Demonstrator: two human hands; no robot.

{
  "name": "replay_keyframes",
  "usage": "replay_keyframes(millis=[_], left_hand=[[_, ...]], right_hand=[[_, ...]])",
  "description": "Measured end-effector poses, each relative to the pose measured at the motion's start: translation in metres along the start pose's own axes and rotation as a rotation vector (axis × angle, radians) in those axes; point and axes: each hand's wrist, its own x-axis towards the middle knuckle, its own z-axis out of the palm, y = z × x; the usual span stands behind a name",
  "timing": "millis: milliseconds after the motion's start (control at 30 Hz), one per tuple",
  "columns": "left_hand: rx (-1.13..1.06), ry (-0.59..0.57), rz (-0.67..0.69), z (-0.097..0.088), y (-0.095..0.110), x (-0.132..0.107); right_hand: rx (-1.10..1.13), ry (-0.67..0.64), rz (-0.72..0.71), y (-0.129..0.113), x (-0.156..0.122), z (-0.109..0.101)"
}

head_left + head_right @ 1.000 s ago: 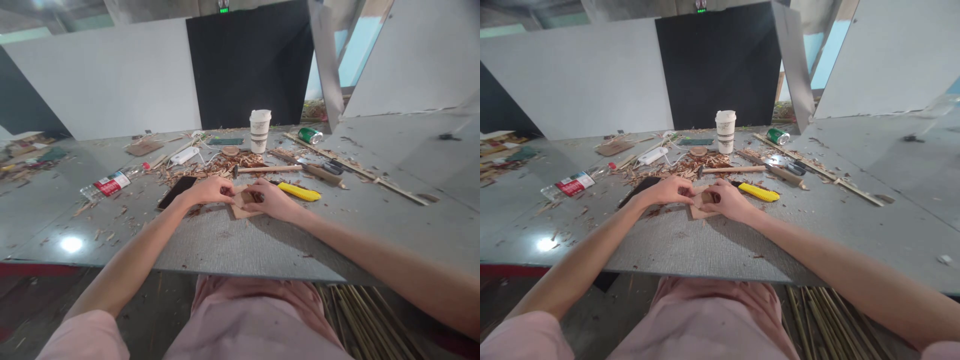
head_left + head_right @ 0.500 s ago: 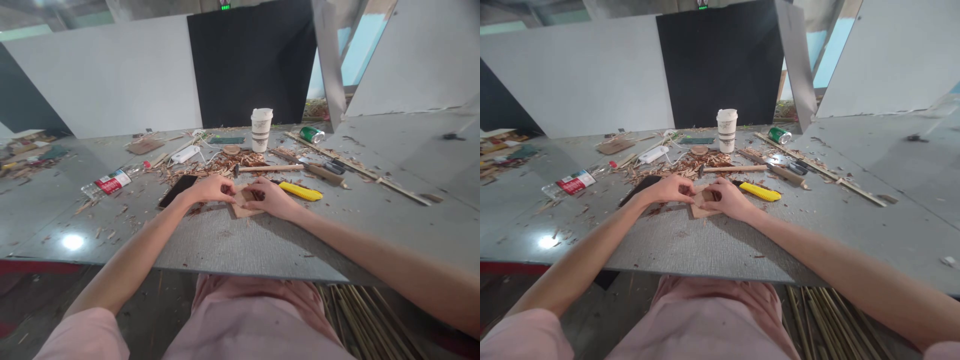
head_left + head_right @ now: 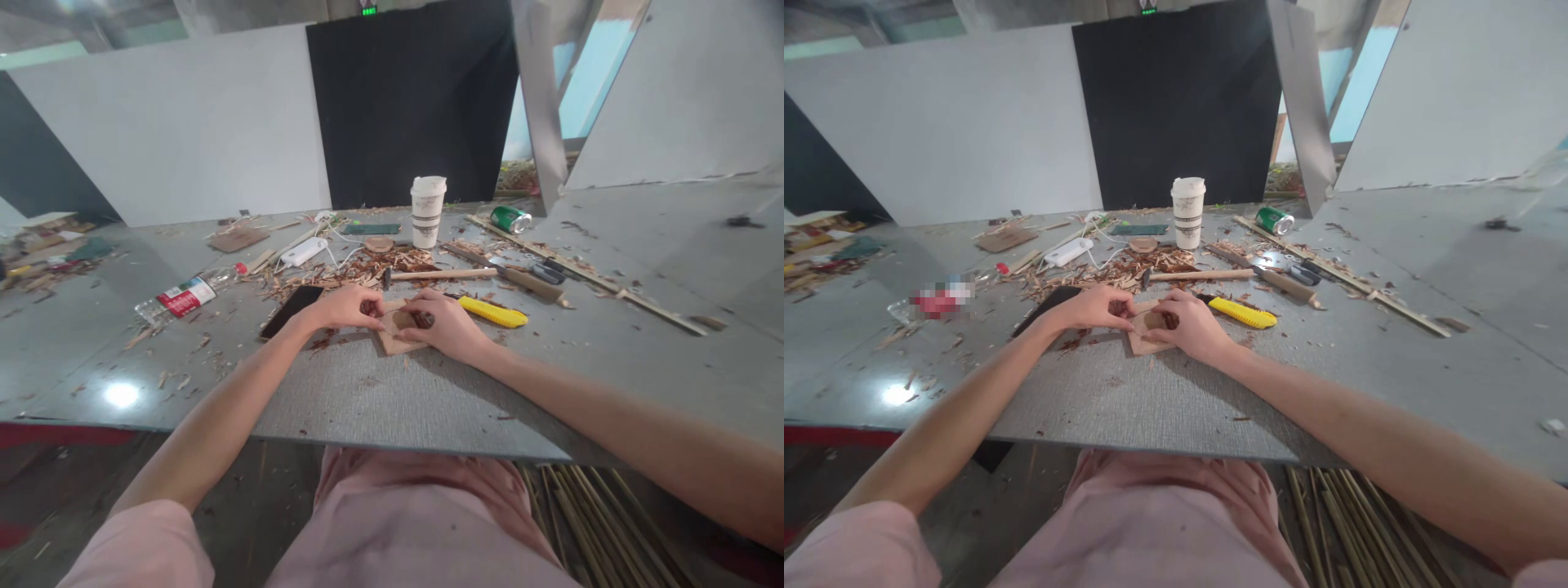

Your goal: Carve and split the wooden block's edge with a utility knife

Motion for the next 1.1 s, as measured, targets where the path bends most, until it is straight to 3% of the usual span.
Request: replay_keyframes(millis=[600, 1100], left_hand=[[0.056, 0.033, 0.041, 0.0004, -0.0078, 0.0002], [0.027, 0.029, 0.026, -0.0029, -0.0009, -0.0025]], right_hand=[[-0.069, -0.008, -0.04, -0.004, -0.0021, -0.0009], [-0.179, -0.073, -0.061, -0.0069, -0.0076, -0.002]])
